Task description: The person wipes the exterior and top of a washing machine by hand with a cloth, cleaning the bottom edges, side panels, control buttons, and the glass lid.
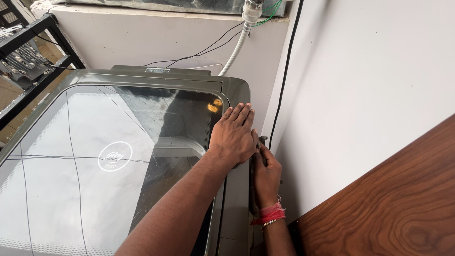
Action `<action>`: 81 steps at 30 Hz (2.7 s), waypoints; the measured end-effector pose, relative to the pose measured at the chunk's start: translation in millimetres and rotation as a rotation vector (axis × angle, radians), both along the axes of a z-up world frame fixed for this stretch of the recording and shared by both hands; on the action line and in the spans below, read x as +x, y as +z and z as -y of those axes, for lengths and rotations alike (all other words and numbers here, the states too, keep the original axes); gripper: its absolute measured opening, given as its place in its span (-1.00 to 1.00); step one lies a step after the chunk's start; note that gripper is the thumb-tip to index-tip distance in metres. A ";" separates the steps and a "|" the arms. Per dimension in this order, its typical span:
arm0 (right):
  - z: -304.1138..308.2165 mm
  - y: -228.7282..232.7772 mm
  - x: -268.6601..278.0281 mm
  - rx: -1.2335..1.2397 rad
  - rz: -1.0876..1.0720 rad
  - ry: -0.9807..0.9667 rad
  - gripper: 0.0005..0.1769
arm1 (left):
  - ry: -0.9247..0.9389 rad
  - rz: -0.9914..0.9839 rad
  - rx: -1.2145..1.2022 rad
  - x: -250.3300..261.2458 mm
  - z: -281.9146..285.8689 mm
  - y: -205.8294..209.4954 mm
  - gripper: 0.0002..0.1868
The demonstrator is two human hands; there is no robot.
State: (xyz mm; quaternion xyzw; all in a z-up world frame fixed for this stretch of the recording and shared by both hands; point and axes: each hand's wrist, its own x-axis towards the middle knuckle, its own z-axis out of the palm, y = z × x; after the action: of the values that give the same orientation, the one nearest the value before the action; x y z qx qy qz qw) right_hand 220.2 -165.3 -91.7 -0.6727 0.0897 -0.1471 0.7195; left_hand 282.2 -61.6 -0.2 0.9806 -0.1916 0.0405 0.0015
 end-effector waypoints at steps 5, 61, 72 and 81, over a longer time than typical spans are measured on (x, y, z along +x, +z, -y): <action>-2.1 -10.7 24.5 -0.048 0.086 0.006 -0.59 | -0.023 -0.001 0.079 15.9 1.7 1.4 -0.30; 11.4 -15.3 134.3 0.143 0.159 0.000 -0.62 | 0.072 -0.047 0.048 41.3 4.2 11.8 -0.24; 12.0 -15.3 156.7 -0.116 0.112 0.071 -0.64 | 0.086 -0.062 0.114 40.2 4.8 13.5 -0.23; 14.2 -13.5 168.6 0.003 0.153 0.052 -0.64 | 0.082 -0.076 0.098 39.8 5.3 15.7 -0.25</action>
State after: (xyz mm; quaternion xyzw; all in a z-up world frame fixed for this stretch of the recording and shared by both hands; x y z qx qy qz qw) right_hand 388.7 -179.5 -105.1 -0.6604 0.0171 -0.1795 0.7290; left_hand 322.0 -67.0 15.6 0.9874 -0.1528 -0.0063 -0.0411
